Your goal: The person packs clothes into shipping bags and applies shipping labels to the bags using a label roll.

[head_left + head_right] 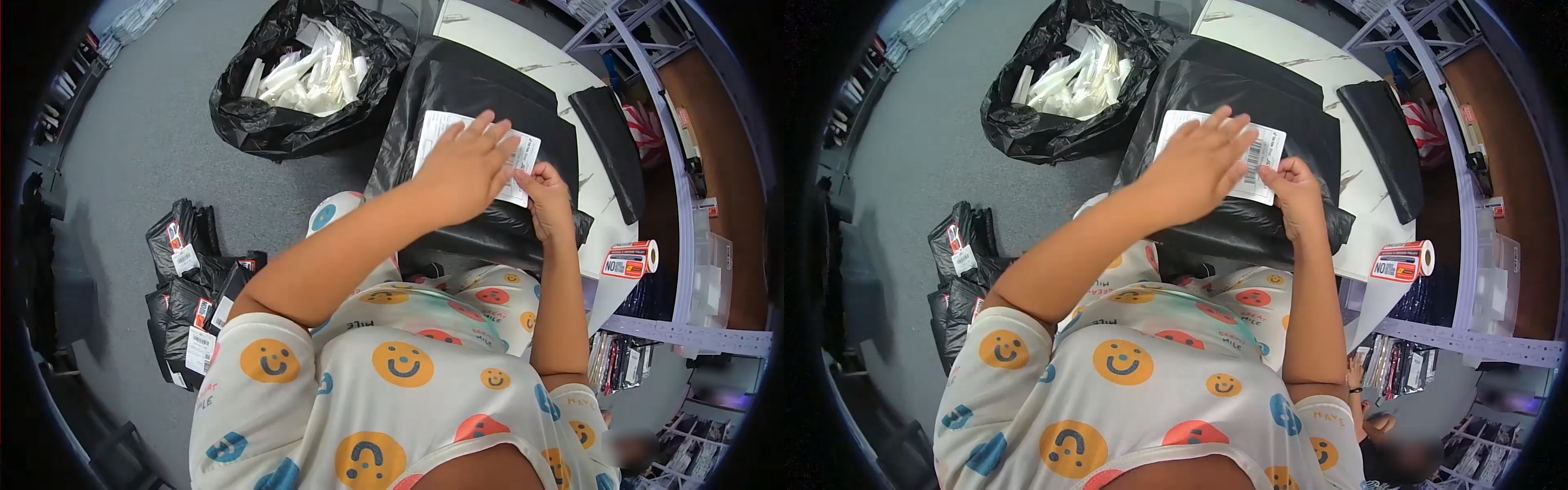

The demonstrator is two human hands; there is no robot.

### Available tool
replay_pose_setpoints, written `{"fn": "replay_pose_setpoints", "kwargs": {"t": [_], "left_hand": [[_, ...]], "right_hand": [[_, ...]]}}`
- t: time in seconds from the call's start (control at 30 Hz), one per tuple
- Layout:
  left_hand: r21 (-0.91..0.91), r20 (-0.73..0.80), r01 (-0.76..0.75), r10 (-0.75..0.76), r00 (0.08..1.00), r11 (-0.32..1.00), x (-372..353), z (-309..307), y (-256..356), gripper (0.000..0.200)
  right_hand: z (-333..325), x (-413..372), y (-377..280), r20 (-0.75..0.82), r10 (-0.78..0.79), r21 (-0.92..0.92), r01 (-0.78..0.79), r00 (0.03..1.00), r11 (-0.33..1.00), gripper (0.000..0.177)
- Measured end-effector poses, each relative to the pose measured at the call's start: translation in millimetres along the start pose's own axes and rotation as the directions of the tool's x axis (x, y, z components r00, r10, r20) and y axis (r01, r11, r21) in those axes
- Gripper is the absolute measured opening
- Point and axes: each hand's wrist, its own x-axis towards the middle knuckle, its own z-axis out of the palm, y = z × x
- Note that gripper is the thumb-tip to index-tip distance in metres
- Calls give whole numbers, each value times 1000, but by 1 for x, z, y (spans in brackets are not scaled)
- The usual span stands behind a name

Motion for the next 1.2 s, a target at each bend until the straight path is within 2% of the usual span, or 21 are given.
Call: {"fn": "replay_pose_setpoints", "kwargs": {"t": [0.17,0.3,0.4,0.47,0.53,0.57,0.67,0.7,0.77,0.8,0.9,0.93,1.0,1.07,1.13,1.17,1.2], "left_hand": [[155,15,53,-56,998,987,-8,27,1,45],[235,72,70,-89,993,970,-13,29,-10,45],[294,109,63,-99,989,954,-17,22,-19,44],[304,126,51,-94,988,951,-19,16,-26,44],[313,147,50,-101,984,949,-20,14,-29,44],[322,159,49,-106,982,945,-20,13,-30,44],[330,201,49,-121,972,943,-19,10,-29,45],[338,212,52,-130,969,940,-18,10,-28,46],[381,235,61,-160,959,923,-14,14,-25,48],[359,233,38,-128,964,933,-10,19,-22,48],[301,265,-36,-47,963,953,7,44,1,51],[269,270,-83,7,963,960,13,55,10,50],[286,339,-129,26,941,949,24,69,25,50],[262,335,-94,1,942,961,24,70,26,50],[253,351,-97,2,937,963,27,72,25,50],[211,329,-102,27,944,972,27,74,21,51],[166,371,-64,-2,929,984,30,69,24,50]], "right_hand": [[0,-3,0,-9,-11,9,11,1000,1000,15],[-2,-1,2,11,-23,-100,24,1000,995,15],[3,-5,-7,-42,8,-284,-19,999,959,15],[2,-2,-8,-64,-13,-491,-20,998,871,26],[4,-3,-12,-88,-98,-695,9,991,719,32],[3,-3,-13,-99,-109,-774,-8,989,633,41],[-1,-12,-23,-134,-126,-846,-47,983,531,43],[-4,-10,-15,-119,-205,-866,-1,971,500,45],[-10,-9,-13,-118,-143,-752,6,983,659,43],[-13,-9,-13,-107,-113,-685,9,988,729,42],[-26,-7,-10,-144,-100,-313,50,985,948,36],[-32,-8,-6,-158,-92,-177,63,983,982,35],[-35,-11,-2,-164,-148,26,154,975,988,28],[-44,-23,-1,-184,-167,258,211,969,943,26],[-63,-53,-12,-312,-320,201,392,894,898,19],[-79,-70,-12,-442,-457,76,540,772,838,16],[-96,-83,-10,-531,-579,-69,649,619,758,14]]}}
